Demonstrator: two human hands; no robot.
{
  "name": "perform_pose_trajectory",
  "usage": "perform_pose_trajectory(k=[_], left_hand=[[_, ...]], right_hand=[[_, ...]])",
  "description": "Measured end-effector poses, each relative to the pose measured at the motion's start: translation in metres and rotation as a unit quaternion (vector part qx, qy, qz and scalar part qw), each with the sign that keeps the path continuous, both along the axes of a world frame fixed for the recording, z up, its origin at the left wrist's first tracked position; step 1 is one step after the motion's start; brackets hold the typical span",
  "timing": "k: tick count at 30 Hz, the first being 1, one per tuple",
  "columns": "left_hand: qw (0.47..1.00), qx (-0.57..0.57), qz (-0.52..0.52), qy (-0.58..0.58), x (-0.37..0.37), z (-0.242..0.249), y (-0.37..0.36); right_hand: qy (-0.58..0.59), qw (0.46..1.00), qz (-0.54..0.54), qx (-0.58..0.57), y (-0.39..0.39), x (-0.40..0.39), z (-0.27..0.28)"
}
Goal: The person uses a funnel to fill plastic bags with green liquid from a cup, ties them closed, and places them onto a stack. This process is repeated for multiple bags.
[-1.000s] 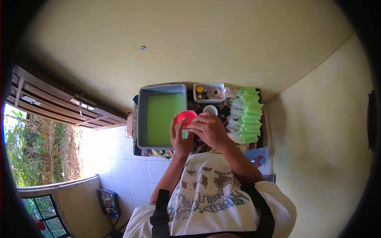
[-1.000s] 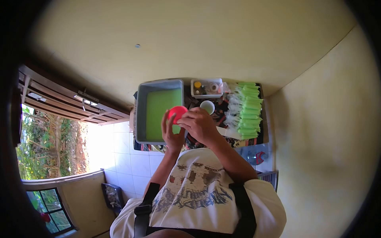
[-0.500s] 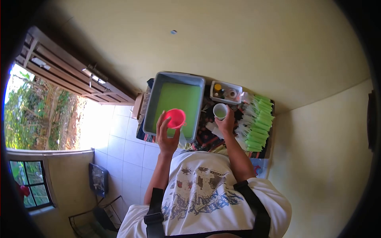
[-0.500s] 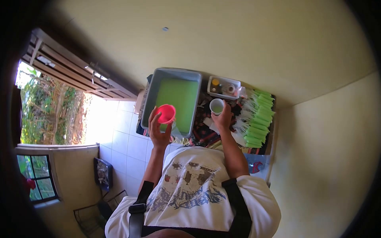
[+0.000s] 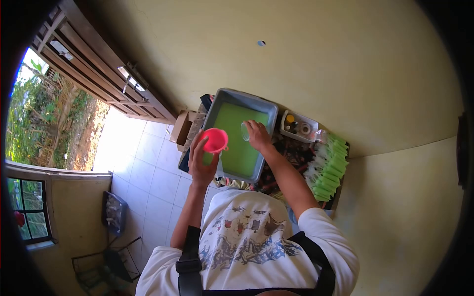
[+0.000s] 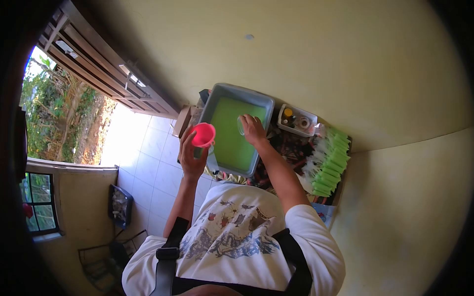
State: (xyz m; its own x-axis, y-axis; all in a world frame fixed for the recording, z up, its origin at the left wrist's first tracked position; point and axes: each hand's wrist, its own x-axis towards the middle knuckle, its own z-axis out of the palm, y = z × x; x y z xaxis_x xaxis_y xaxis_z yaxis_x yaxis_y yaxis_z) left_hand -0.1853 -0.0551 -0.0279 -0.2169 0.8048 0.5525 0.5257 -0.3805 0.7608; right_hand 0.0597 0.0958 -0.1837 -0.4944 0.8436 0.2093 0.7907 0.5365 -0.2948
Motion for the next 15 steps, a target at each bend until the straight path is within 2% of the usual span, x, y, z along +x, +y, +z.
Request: perform_pose_trajectory(k=[3,6,9,12,15], left_hand=[[1.000,0.004,0.005,-0.006,-0.010,-0.002,0.005],[1.000,-0.001,0.005,-0.017,-0.017,-0.006,0.007],[1.000,-0.008,0.005,-0.014,-0.020,-0.009,0.009],[1.000,-0.009,0.004,-0.020,-0.021,-0.008,0.010],[1.000,0.000,0.008,-0.019,-0.022,-0.010,0.010]], right_hand=[[-0.050,0.999,0.012,0.002,-0.005,-0.013,-0.030],[-0.028,0.999,0.027,-0.004,-0.015,-0.025,-0.041],[-0.018,0.991,0.083,-0.106,-0.027,-0.037,-0.010],[0.134,0.974,0.025,-0.182,-0.042,-0.050,0.008],[0.246,0.961,-0.019,-0.127,-0.054,-0.055,0.028]])
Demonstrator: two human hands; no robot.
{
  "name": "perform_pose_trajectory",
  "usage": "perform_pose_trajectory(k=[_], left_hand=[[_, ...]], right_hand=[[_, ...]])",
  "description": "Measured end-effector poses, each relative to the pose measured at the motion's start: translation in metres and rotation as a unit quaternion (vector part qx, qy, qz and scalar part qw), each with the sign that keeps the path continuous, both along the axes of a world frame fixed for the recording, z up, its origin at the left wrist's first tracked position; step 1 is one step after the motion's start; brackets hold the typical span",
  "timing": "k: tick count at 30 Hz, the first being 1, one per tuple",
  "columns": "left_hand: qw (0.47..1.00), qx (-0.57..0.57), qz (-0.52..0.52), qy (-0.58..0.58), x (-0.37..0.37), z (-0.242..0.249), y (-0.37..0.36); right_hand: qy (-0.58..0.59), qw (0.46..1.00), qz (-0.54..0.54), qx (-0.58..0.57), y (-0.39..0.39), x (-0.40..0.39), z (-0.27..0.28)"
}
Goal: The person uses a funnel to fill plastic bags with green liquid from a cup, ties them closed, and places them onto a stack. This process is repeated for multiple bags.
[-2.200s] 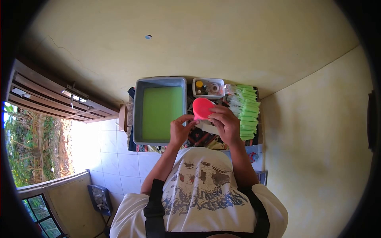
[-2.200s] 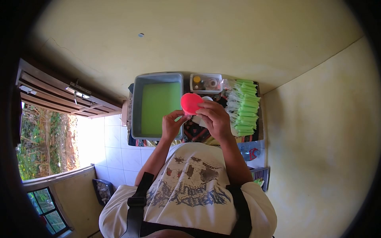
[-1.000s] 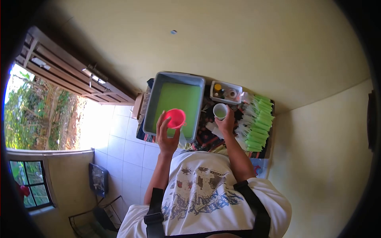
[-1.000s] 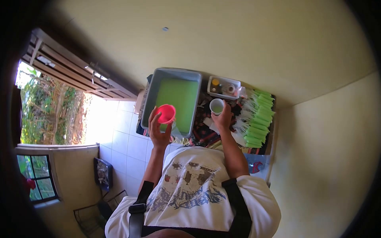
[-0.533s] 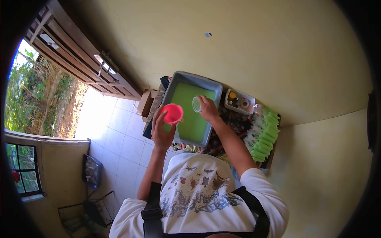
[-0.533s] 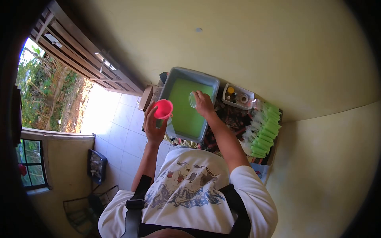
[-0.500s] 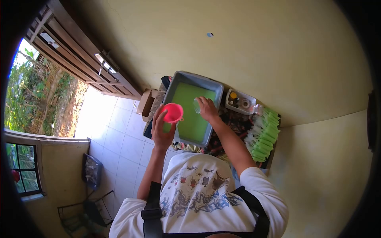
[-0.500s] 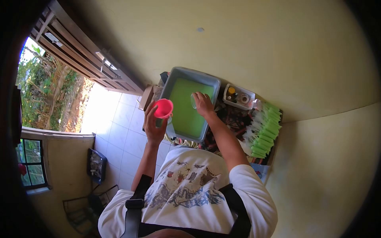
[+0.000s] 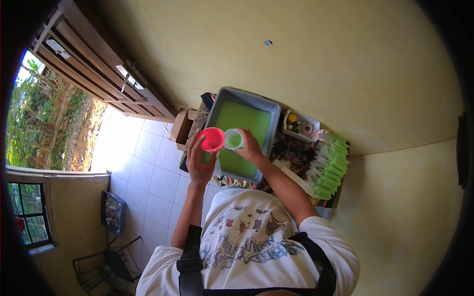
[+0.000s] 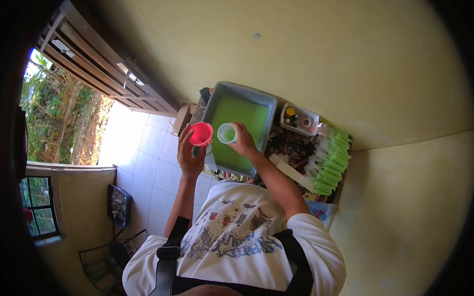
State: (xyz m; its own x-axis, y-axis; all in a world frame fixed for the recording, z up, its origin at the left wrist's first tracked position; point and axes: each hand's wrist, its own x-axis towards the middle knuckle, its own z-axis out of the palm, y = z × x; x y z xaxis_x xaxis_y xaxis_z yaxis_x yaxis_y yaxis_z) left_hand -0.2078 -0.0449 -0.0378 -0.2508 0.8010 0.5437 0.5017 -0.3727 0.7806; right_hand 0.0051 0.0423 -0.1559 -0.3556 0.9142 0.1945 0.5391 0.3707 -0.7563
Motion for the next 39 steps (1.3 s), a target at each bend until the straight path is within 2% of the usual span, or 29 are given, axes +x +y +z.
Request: perform_pose_trajectory(k=[6,10,13,19,23,26,39], left_hand=[[1.000,-0.007,-0.029,-0.001,0.014,0.000,0.002],[0.996,0.022,-0.077,0.039,0.044,0.019,0.009],[0.991,0.011,-0.130,0.019,0.077,0.031,0.012],[0.977,0.063,-0.204,0.018,0.146,0.055,0.022],[0.965,0.065,-0.254,-0.015,0.180,0.067,0.026],[0.960,0.087,-0.264,0.012,0.195,0.075,0.028],[0.952,0.060,-0.298,-0.028,0.235,0.084,0.038]], right_hand=[[0.143,0.985,-0.090,0.036,-0.025,0.023,0.086],[0.083,0.971,-0.129,0.185,-0.038,0.069,0.156],[0.038,0.968,-0.124,0.216,-0.051,0.106,0.207],[-0.120,0.947,-0.109,0.279,-0.071,0.166,0.273],[-0.158,0.934,-0.093,0.308,-0.076,0.195,0.288],[-0.180,0.927,-0.093,0.316,-0.078,0.210,0.294],[-0.199,0.911,-0.088,0.349,-0.073,0.239,0.314]])
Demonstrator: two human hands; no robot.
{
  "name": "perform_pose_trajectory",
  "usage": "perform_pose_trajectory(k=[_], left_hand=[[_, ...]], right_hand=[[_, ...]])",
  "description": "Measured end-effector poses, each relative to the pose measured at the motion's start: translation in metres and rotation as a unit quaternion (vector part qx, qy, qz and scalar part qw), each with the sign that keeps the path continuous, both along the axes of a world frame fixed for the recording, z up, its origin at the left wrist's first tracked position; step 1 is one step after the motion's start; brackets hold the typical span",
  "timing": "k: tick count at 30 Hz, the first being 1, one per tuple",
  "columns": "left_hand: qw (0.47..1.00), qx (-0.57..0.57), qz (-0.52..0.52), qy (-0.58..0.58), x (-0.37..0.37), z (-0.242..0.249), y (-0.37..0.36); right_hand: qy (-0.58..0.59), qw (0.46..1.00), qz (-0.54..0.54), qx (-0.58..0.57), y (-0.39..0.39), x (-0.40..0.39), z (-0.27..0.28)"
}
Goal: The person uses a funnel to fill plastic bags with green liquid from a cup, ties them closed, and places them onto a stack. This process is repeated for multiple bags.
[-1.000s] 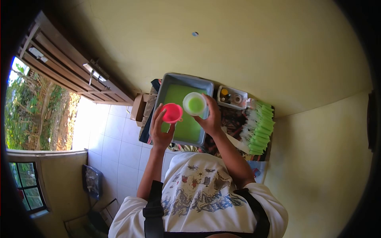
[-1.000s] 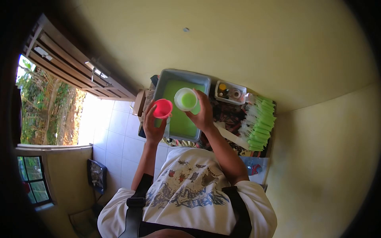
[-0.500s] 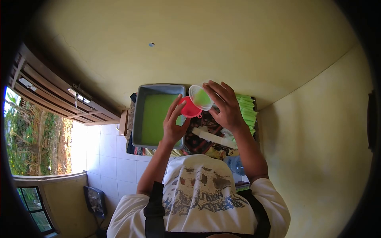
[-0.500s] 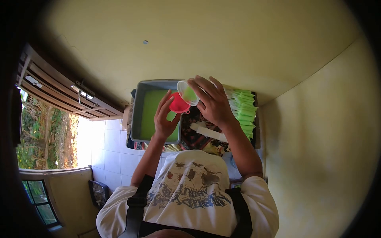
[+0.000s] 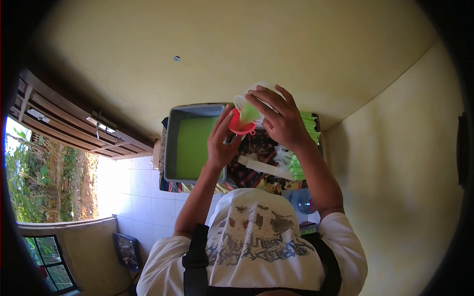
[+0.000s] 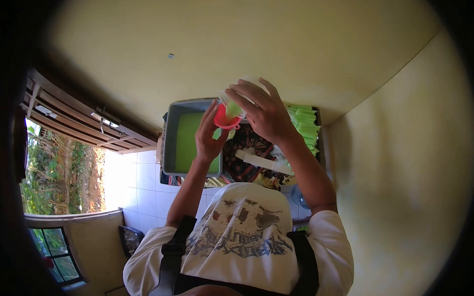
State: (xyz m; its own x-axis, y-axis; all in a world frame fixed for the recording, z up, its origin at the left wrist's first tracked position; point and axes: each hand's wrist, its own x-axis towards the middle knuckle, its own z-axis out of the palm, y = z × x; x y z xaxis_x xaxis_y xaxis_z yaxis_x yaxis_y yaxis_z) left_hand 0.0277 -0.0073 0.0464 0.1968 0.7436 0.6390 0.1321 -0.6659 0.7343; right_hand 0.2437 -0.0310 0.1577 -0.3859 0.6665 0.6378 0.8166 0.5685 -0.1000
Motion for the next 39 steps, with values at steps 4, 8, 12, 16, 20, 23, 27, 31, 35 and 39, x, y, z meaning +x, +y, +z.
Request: perform_pose_trajectory(k=[4,8,12,16,20,23,27,31,35,39], left_hand=[[1.000,-0.008,-0.012,0.000,0.002,0.001,0.002],[1.000,0.001,-0.014,-0.008,0.003,0.000,0.005],[1.000,0.015,-0.006,-0.001,0.005,0.001,0.006],[1.000,0.013,-0.007,-0.004,0.005,0.001,0.007],[1.000,0.019,-0.014,-0.018,0.004,0.001,0.009],[1.000,0.009,-0.011,-0.006,0.000,0.003,0.009],[1.000,0.016,-0.006,-0.006,-0.005,0.003,0.010],[1.000,0.007,-0.004,-0.011,-0.012,-0.005,0.013],[1.000,0.005,0.015,-0.019,-0.020,-0.007,0.013],[0.999,-0.025,0.010,-0.033,-0.026,-0.021,0.009]], right_hand=[[-0.003,1.000,-0.001,0.000,-0.001,0.000,0.005],[-0.007,1.000,0.000,-0.003,0.001,-0.001,0.008],[-0.018,1.000,0.006,0.003,0.003,0.000,0.008],[-0.027,0.999,0.017,0.008,0.005,0.000,0.011],[-0.053,0.997,0.038,0.037,0.008,-0.003,0.018],[-0.068,0.995,0.049,0.051,0.010,-0.006,0.021],[-0.063,0.994,0.053,0.068,0.015,-0.006,0.019],[0.095,0.994,0.024,0.052,0.022,-0.003,0.001],[0.393,0.917,-0.057,-0.038,0.037,0.004,-0.088],[0.261,0.937,-0.198,-0.117,0.024,-0.004,-0.255]])
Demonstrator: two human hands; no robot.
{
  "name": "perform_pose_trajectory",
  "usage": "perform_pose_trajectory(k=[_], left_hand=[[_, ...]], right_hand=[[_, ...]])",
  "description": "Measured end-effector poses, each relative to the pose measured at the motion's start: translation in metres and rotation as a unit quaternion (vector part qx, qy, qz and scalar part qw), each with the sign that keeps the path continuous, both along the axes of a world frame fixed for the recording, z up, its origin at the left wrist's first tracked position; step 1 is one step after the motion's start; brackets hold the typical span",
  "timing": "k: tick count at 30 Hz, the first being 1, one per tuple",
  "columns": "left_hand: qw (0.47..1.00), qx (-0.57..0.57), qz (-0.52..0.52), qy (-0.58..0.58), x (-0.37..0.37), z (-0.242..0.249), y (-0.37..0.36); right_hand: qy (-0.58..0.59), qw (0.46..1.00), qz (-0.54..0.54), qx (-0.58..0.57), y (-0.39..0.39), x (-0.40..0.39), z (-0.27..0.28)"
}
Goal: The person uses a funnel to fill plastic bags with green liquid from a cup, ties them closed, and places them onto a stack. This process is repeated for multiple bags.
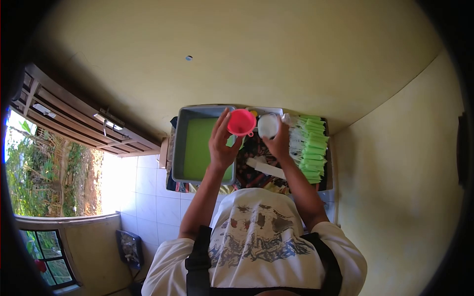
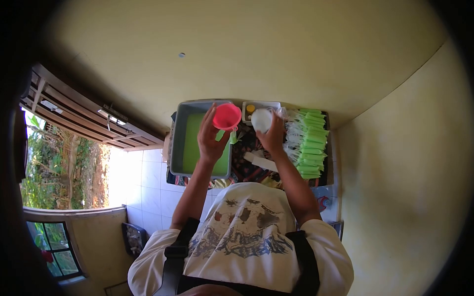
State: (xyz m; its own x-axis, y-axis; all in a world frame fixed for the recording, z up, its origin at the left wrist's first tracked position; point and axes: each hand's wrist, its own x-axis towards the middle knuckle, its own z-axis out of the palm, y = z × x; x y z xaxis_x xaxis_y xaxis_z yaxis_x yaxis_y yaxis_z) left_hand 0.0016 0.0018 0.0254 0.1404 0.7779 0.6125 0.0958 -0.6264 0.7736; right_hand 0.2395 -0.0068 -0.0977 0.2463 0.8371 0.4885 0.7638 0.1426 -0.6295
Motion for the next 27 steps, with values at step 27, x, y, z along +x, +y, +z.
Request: perform_pose_trajectory(k=[27], left_hand=[[0.983,-0.180,0.011,-0.031,0.028,-0.069,-0.045]], right_hand=[[0.115,0.983,0.142,-0.010,-0.035,0.002,0.062]])
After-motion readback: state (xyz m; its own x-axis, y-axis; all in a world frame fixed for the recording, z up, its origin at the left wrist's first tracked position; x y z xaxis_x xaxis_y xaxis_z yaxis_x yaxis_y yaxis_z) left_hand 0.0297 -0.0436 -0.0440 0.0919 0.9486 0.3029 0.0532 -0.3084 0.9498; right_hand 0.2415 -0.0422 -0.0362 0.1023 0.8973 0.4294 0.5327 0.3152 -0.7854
